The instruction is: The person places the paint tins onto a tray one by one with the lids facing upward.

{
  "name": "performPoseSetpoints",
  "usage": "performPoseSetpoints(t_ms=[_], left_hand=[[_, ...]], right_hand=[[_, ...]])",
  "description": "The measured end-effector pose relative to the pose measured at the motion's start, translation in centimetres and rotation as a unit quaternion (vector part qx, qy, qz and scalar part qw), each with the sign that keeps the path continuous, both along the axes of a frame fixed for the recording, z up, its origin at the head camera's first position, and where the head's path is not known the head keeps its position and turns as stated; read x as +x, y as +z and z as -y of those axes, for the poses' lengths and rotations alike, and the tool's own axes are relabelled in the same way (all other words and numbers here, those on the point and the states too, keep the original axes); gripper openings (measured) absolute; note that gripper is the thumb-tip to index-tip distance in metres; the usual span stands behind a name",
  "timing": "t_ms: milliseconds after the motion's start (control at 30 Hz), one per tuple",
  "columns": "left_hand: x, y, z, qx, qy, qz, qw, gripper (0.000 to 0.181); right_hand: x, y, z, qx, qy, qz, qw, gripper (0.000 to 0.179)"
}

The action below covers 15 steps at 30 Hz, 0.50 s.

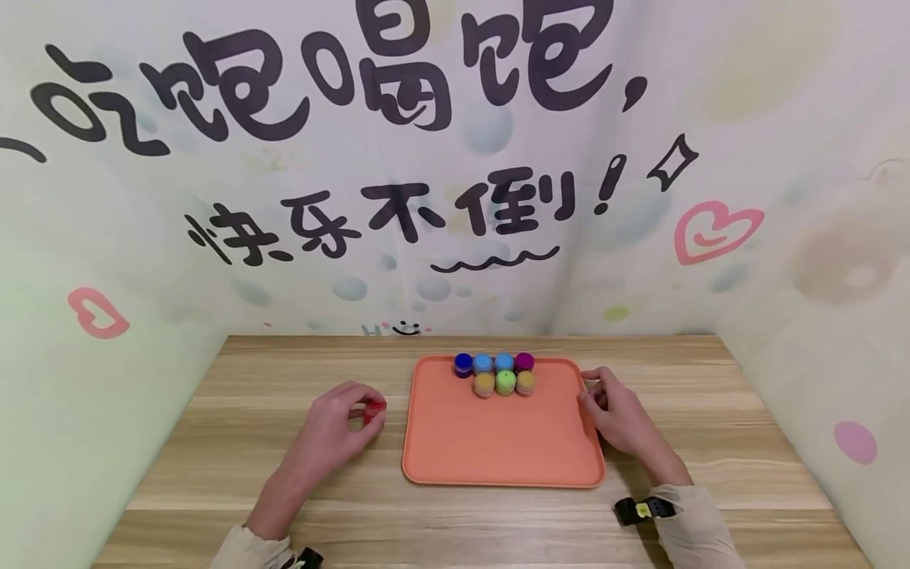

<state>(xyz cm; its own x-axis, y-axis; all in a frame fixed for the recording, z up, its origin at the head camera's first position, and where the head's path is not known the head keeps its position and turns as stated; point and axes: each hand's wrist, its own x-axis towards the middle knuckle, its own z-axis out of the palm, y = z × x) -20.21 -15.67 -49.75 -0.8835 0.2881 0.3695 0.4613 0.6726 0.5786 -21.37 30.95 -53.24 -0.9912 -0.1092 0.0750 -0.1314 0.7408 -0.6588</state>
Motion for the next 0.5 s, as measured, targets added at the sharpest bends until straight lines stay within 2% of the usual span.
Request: performPoseSetpoints(t_ms=[333,500], left_hand=[[-0.5,0.5,-1.5,0.002,-0.026,-0.007,0.9996,0.016],[-0.8,0.7,-2.5,0.012,-0.051,0.009,0.9986,0.015]], right_hand=[[-0.1,0.1,-0.1,-0.003,0.005,-0.006,1.0000,0.035],[-0.1,0.0,-0.2,-0.005,0.006,-0.004,1.0000,0.035]])
